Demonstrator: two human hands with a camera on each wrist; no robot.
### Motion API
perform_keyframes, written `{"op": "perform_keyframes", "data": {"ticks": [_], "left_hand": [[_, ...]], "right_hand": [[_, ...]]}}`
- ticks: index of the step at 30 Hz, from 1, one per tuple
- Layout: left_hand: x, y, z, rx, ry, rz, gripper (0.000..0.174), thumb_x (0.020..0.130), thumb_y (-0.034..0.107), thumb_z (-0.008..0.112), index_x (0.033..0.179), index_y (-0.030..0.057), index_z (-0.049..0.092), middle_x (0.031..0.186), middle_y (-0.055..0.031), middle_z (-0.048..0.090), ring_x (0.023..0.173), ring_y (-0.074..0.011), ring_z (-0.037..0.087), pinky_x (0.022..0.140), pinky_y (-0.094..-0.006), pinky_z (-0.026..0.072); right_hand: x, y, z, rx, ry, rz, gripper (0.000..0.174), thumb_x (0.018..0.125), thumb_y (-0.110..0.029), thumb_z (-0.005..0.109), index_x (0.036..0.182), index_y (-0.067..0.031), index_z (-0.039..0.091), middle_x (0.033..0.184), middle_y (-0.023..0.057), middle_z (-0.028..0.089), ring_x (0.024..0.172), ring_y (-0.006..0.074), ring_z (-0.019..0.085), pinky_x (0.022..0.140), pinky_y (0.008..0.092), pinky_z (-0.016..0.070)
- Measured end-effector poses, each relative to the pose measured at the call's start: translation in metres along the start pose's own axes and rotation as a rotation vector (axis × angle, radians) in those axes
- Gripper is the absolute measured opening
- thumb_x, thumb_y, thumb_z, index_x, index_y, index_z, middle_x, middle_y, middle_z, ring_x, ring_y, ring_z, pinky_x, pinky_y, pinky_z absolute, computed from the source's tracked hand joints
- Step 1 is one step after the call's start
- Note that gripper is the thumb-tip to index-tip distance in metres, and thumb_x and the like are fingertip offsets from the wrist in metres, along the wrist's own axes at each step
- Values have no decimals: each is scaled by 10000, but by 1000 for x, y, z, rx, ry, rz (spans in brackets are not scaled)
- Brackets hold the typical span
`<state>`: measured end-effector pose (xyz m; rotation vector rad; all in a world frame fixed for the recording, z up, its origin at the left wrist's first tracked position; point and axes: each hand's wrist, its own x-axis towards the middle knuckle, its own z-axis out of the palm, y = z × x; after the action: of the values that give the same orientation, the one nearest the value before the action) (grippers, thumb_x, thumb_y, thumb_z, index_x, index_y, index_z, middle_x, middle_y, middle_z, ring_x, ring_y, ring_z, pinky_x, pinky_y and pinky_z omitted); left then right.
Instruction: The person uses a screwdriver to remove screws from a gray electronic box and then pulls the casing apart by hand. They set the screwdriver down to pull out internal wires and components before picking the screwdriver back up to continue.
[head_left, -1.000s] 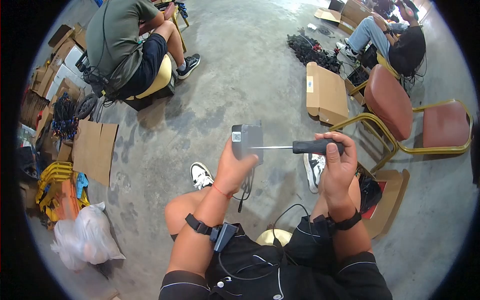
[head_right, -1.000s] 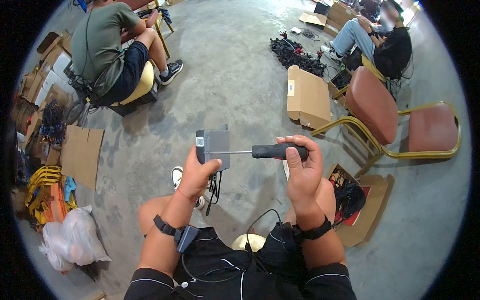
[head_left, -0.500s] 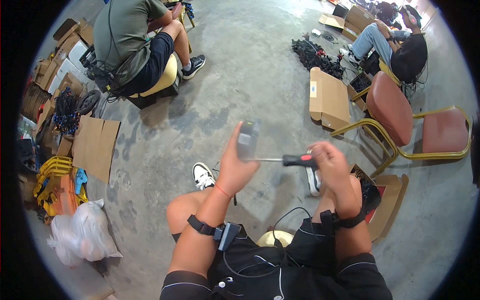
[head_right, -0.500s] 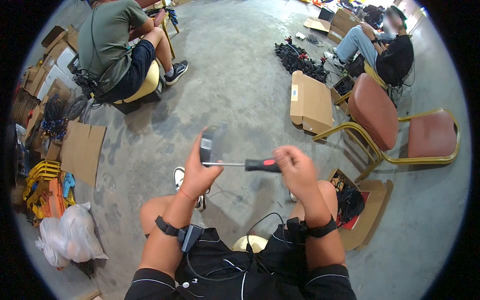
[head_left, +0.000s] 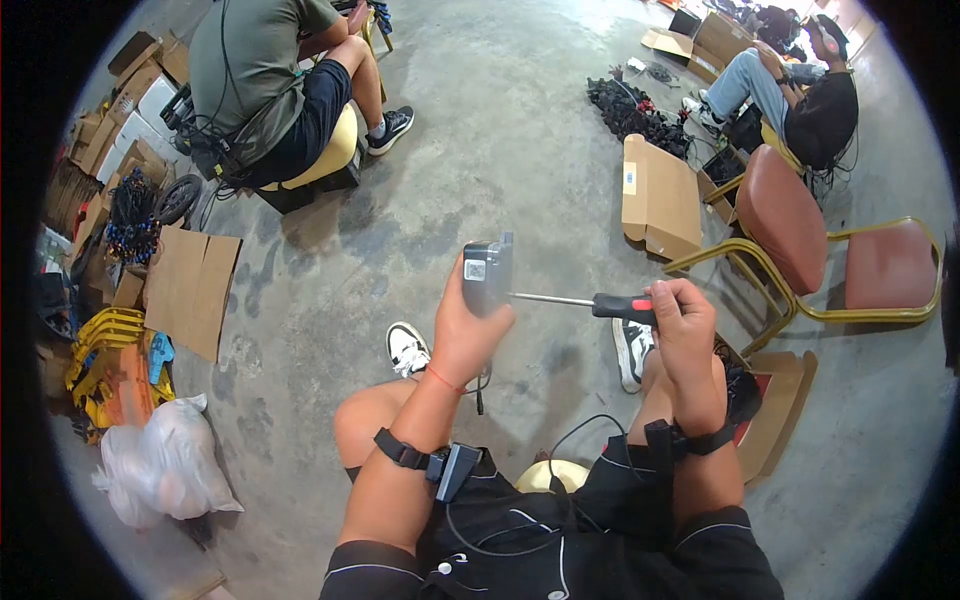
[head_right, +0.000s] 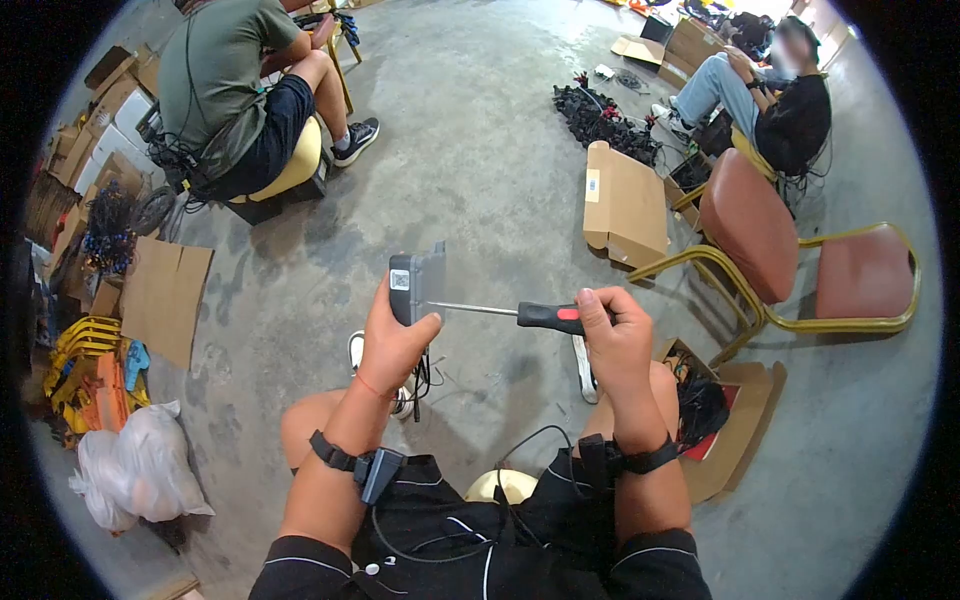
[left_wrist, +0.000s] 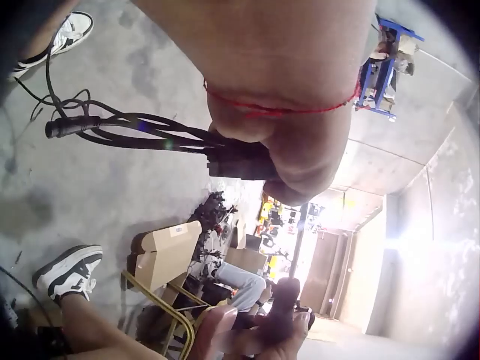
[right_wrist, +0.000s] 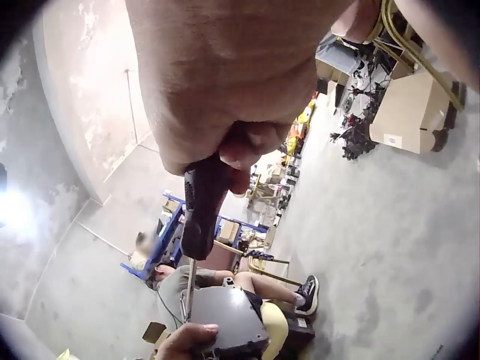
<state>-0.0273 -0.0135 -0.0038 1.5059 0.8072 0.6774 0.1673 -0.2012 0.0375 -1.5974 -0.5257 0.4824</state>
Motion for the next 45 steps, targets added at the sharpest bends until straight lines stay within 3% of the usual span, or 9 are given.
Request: {"op": "perform_keyframes", "data": {"ticks": [12, 18, 27, 32, 36, 38, 40, 43, 45], "left_hand": [[-2, 9, -1, 45, -5, 37, 846, 755, 32, 659, 1531, 36, 324, 1332, -117, 560, 1198, -207, 566, 1034, -321, 439], [-3, 13, -4, 122, 0, 54, 858, 752, 40, 650, 1541, 36, 315, 1299, -110, 572, 1157, -199, 576, 1027, -315, 439], [-5, 11, -8, 75, -20, 48, 863, 767, 15, 661, 1548, 54, 294, 1337, -128, 570, 1205, -214, 577, 1041, -328, 442], [-5, 11, -11, 62, -32, -22, 865, 764, 18, 668, 1546, 51, 299, 1343, -115, 566, 1213, -207, 570, 1052, -321, 431], [-2, 11, -11, 26, -58, -26, 865, 756, 14, 667, 1543, 56, 311, 1360, -108, 555, 1223, -205, 564, 1050, -318, 431], [1, 10, -12, 16, -60, -25, 866, 752, 12, 666, 1543, 57, 315, 1364, -106, 553, 1227, -203, 562, 1049, -316, 430], [2, 7, -13, 18, -29, -23, 870, 747, 5, 663, 1543, 58, 318, 1352, -103, 563, 1220, -197, 563, 1045, -312, 430], [2, 7, -15, 32, -30, 35, 870, 742, 0, 662, 1542, 62, 326, 1350, -100, 566, 1220, -193, 561, 1045, -312, 429], [1, 8, -15, 16, -27, 18, 870, 740, -1, 664, 1540, 62, 329, 1352, -100, 565, 1221, -191, 560, 1044, -312, 430]], "right_hand": [[2, 4, 3, -140, 5, -53, 304, 995, -295, 653, 862, -22, 664, 654, -32, 561, 500, 26, 427, 439, 212, 298], [7, -10, -5, -30, -290, 423, 408, 1031, -375, 555, 910, -9, 691, 673, 84, 642, 418, 59, 424, 396, 223, 306], [-5, -5, -5, -137, -362, 112, 201, 947, -203, 705, 1034, -27, 664, 805, 12, 598, 689, 89, 536, 613, 230, 424], [-3, 5, -4, -242, -338, -550, 296, 852, -127, 778, 1106, -52, 646, 959, 50, 564, 881, 135, 550, 748, 263, 450], [-8, -7, -8, -359, -373, -405, 285, 942, -159, 689, 1190, -37, 618, 957, 41, 570, 813, 108, 527, 737, 252, 436], [-12, -9, -6, -171, -492, 135, 295, 1019, -250, 585, 1216, -34, 622, 926, 31, 578, 687, 86, 502, 633, 230, 411], [-10, -3, -10, -300, -547, 102, 380, 1060, -331, 490, 1232, -20, 624, 904, 25, 593, 591, 68, 476, 553, 230, 388], [-9, 5, -8, -307, -509, 66, 249, 995, -205, 624, 1175, -35, 650, 901, 78, 655, 878, 140, 611, 778, 296, 491], [-5, 7, -5, -447, -446, -402, 272, 938, -126, 701, 1180, -29, 626, 1045, 101, 663, 964, 162, 621, 845, 311, 504]]}}
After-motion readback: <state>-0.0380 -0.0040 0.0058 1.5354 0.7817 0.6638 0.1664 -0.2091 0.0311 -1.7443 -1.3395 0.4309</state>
